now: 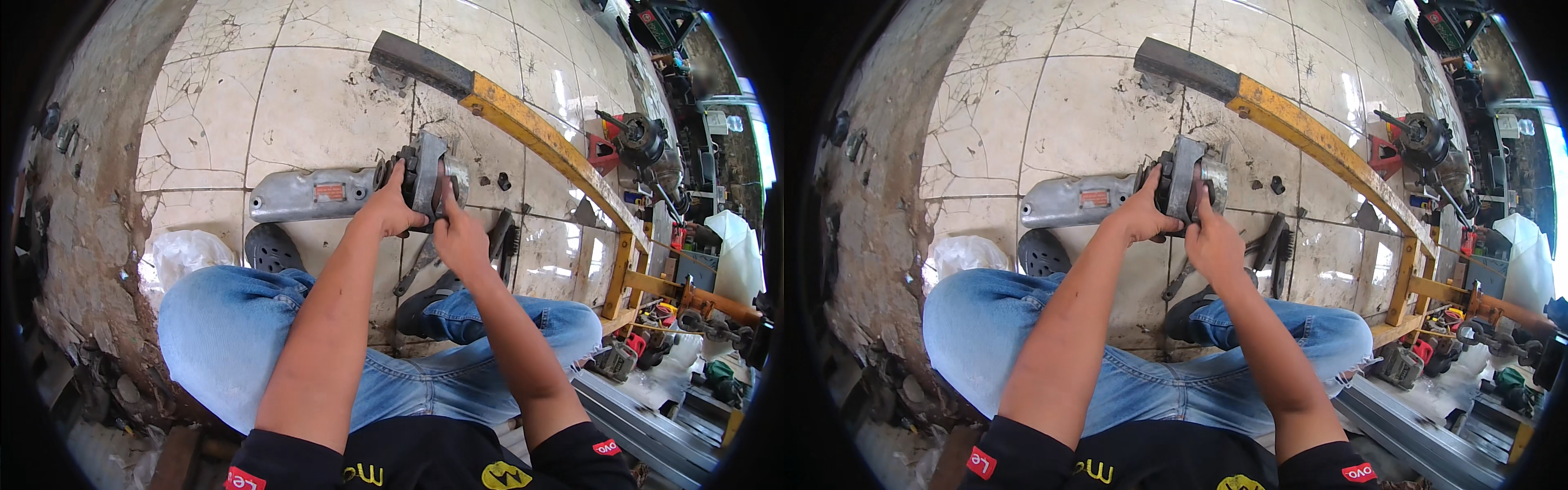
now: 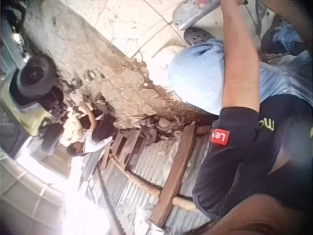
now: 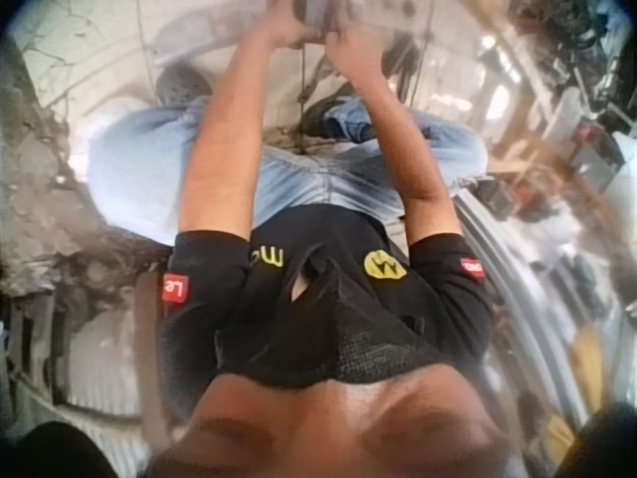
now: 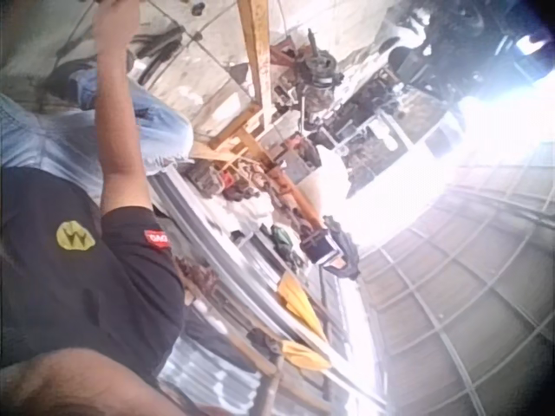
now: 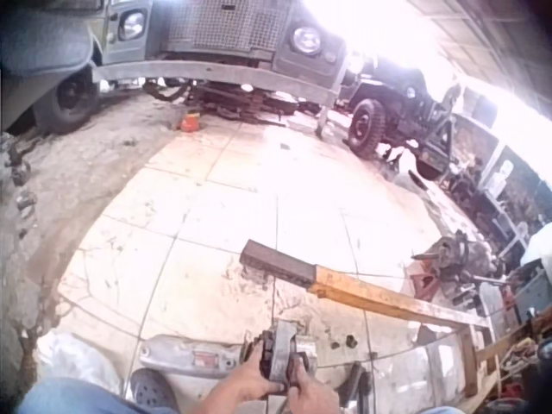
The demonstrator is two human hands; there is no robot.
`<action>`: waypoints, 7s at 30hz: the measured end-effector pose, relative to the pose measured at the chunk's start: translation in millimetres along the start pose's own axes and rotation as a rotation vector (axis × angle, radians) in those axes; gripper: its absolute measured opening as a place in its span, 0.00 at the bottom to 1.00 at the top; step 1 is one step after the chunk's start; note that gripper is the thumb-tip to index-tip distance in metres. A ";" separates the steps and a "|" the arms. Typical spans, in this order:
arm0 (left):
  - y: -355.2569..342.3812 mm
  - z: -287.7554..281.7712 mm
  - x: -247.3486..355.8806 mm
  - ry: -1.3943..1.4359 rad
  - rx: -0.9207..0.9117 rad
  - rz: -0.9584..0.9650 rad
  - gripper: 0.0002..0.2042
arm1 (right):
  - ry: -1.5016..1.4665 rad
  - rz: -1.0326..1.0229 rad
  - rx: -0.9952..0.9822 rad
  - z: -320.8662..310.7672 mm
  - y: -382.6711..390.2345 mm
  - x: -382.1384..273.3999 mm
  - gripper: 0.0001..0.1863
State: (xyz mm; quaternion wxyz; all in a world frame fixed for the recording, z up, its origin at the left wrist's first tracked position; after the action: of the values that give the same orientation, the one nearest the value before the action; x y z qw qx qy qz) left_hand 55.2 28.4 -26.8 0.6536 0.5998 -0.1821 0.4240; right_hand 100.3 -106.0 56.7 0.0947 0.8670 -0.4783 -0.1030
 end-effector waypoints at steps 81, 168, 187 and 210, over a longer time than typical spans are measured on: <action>5.6 4.7 25.8 0.011 0.001 -0.005 0.58 | -0.186 -0.125 0.290 4.8 -9.2 59.8 0.26; 13.4 9.8 35.6 0.118 -0.032 -0.096 0.56 | 0.459 -0.279 0.224 -6.6 -36.6 18.7 0.31; 12.9 5.2 34.3 0.102 -0.044 -0.080 0.59 | 0.515 -0.198 0.121 17.2 3.6 5.9 0.37; 0.1 0.5 18.7 0.032 -0.033 0.023 0.59 | 0.377 -0.170 -0.059 -0.7 -25.1 8.3 0.40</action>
State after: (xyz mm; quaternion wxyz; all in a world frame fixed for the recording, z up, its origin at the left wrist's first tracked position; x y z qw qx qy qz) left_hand 66.1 34.2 -12.6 0.6614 0.5798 -0.1854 0.4382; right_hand 125.1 -99.9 50.1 0.1988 0.9049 -0.3742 0.0392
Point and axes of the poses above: each hand's wrist, its own y-axis away from the middle knuckle, its own z-axis out of the palm, x = y × z, the point moved 5 cm from there along -y, towards the middle knuckle, and after that the axes turned 15 degrees about y, right-handed, at the moved point
